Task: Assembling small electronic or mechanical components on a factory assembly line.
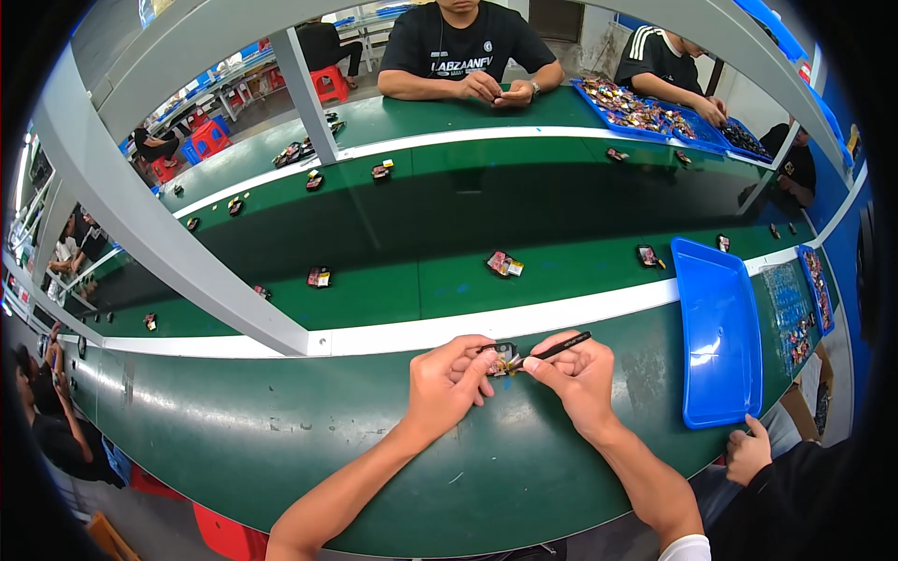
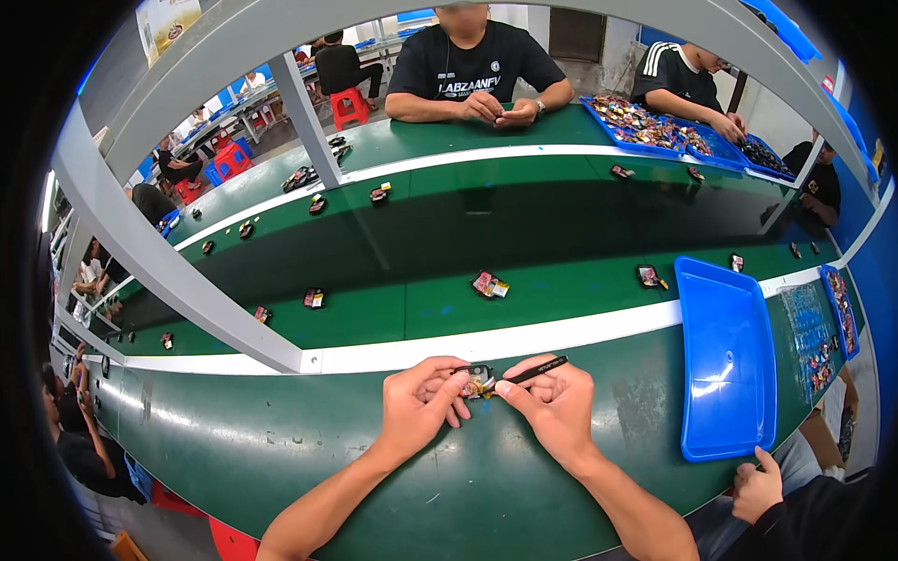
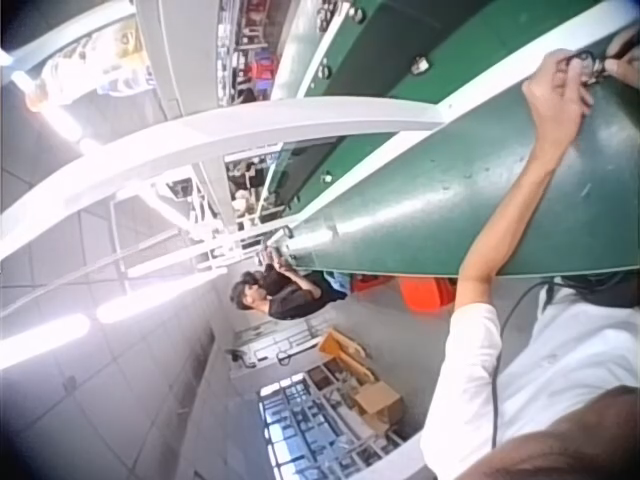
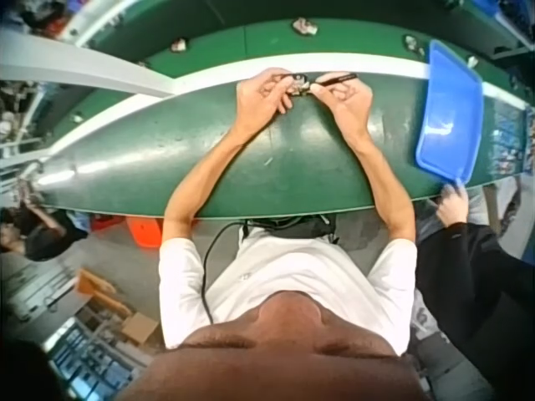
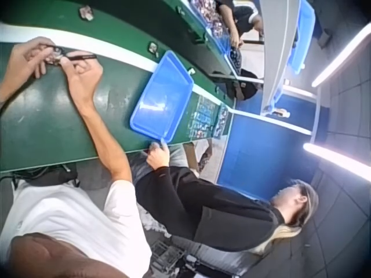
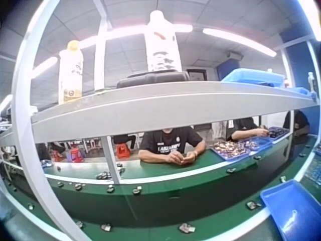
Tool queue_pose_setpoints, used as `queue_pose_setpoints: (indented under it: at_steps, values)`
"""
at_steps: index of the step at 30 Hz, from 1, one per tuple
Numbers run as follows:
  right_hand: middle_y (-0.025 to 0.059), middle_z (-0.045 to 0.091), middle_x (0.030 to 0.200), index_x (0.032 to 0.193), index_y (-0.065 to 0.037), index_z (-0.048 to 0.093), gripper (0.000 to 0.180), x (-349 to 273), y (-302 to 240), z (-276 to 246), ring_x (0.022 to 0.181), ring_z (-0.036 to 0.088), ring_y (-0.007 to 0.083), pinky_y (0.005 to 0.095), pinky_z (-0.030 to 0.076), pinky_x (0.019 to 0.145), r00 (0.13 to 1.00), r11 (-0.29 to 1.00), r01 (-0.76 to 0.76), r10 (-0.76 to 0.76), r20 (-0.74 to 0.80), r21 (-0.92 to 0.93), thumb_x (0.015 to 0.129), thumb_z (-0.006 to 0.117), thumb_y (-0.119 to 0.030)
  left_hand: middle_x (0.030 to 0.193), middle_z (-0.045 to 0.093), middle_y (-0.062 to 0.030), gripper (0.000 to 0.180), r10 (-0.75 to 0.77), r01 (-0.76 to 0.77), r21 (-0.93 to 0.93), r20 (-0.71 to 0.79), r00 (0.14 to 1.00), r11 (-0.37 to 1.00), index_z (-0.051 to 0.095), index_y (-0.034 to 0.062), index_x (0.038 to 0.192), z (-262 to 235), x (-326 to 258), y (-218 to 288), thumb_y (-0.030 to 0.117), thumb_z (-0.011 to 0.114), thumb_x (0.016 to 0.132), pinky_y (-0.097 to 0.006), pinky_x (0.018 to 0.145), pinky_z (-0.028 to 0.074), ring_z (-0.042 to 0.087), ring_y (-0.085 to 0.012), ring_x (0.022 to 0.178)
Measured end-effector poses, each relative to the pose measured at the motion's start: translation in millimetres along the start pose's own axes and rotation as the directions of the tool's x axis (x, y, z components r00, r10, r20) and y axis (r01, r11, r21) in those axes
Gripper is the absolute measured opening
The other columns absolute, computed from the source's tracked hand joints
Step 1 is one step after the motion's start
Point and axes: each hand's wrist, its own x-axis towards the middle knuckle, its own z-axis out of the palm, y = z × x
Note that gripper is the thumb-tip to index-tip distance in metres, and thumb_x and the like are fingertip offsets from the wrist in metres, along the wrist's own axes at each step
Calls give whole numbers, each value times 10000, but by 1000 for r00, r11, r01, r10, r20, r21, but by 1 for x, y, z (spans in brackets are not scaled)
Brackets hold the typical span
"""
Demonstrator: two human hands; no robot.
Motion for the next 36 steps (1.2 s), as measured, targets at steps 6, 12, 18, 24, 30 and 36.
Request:
queue_pose_setpoints:
  at_steps: [6,12,18,24,30,36]
  values:
    - [28,703,804,949,42,682,140,-5,0,-1,583,496,-23,160,337,485,994,994,108,-108,-11,-11,846,773,70,889,711,-137,263,-243,290,-339,175,954,895,638,-94,1171,-8,7,-2,117,631,1013,-245,489,536,704,-171,648]
    - [48,723,797,912,24,695,137,-8,1,-2,504,434,-19,176,278,451,957,921,286,-287,37,-264,825,794,59,906,708,-148,272,-252,314,-369,205,946,875,635,-94,1176,-6,9,-1,129,625,1019,-250,492,544,711,-182,659]
    - [-34,623,646,879,-4,758,108,-6,6,-1,461,348,-18,220,227,440,938,892,330,-346,5,-308,801,832,10,906,711,-142,261,-234,292,-377,192,953,879,638,-84,1178,-5,11,-2,124,623,1020,-255,501,553,711,-183,662]
    - [-40,595,607,884,-11,761,114,-5,4,-2,457,343,-17,222,220,442,946,897,307,-325,-3,-319,799,833,11,905,718,-144,250,-219,264,-364,160,962,893,640,-85,1172,-1,11,-2,112,619,1020,-263,520,565,713,-183,670]
    - [-52,541,555,894,-21,755,123,-2,5,-8,443,339,-12,220,222,439,938,880,330,-345,18,-342,801,834,-3,901,721,-147,247,-210,248,-352,143,967,902,638,-88,1178,5,12,-2,100,615,1019,-265,532,570,714,-181,674]
    - [-47,531,540,901,-25,752,130,2,5,-11,430,364,-7,214,237,440,925,861,361,-379,19,-358,800,831,-8,927,719,-185,249,-198,226,-323,119,973,919,631,-112,1173,7,14,-6,75,620,1009,-284,515,584,723,-225,665]
